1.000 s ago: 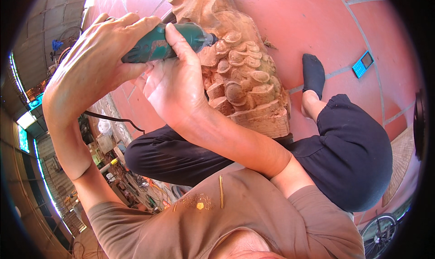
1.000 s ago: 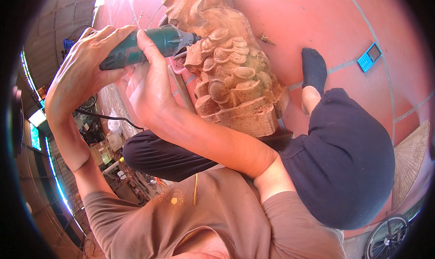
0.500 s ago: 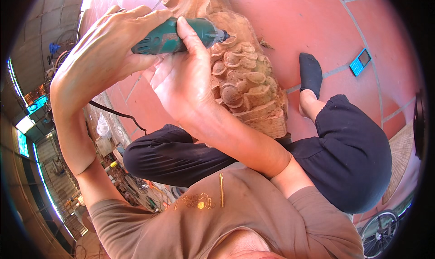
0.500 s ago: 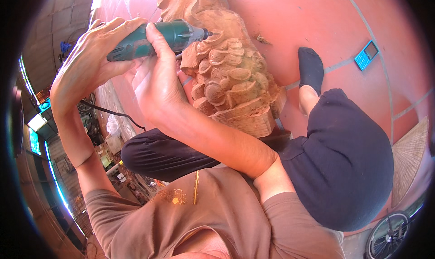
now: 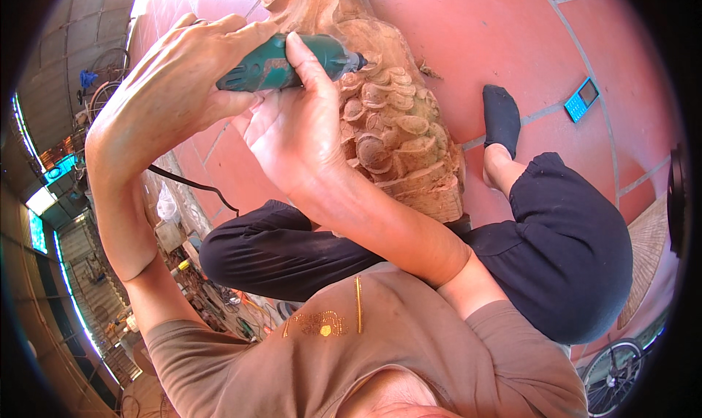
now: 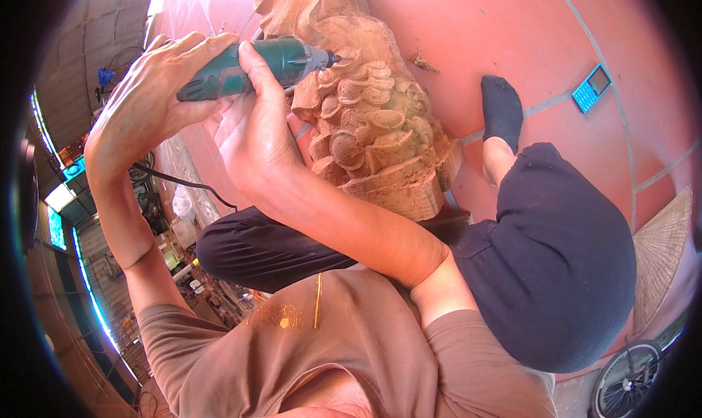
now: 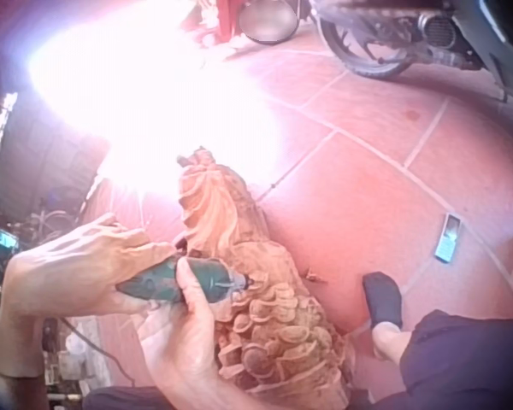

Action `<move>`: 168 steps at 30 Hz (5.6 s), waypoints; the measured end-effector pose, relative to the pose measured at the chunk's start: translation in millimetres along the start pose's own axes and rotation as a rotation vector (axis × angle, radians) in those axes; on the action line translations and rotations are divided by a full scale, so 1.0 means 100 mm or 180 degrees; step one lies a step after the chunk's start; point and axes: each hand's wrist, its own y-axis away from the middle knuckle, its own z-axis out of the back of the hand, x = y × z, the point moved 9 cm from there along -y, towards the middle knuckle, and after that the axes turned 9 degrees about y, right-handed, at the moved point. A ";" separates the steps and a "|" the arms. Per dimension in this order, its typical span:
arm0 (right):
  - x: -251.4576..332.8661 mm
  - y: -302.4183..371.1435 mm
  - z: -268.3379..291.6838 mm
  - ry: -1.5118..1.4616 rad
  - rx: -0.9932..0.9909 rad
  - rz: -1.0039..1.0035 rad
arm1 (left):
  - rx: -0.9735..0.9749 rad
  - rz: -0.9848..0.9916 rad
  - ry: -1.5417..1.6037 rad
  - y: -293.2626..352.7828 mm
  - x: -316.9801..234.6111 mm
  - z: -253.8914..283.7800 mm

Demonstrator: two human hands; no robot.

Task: The person uses a handheld rotary tool to carve detailed patterns into a large piece of wood. They hold the tool with both hands and work on the surface, creating textured designs.

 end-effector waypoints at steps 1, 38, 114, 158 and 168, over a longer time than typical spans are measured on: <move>-0.02 0.00 0.00 -0.0009 0.0017 -0.0027 | -0.0014 -0.0007 0.0009 0.02 0.00 0.00; -0.42 0.23 0.07 0.0109 -0.0236 -0.0172 | -0.0252 0.0687 0.0304 0.63 0.07 -0.09; -0.40 0.39 0.14 0.0246 -0.0370 -0.0113 | -0.0441 0.0687 0.0198 0.68 -0.12 -0.14; -0.03 0.22 0.11 0.0199 -0.0306 0.0270 | -0.0167 0.0314 -0.0050 0.25 -0.03 -0.22; 0.02 0.19 0.11 0.0248 -0.0348 0.0284 | -0.0209 0.0197 -0.0123 0.17 -0.10 -0.17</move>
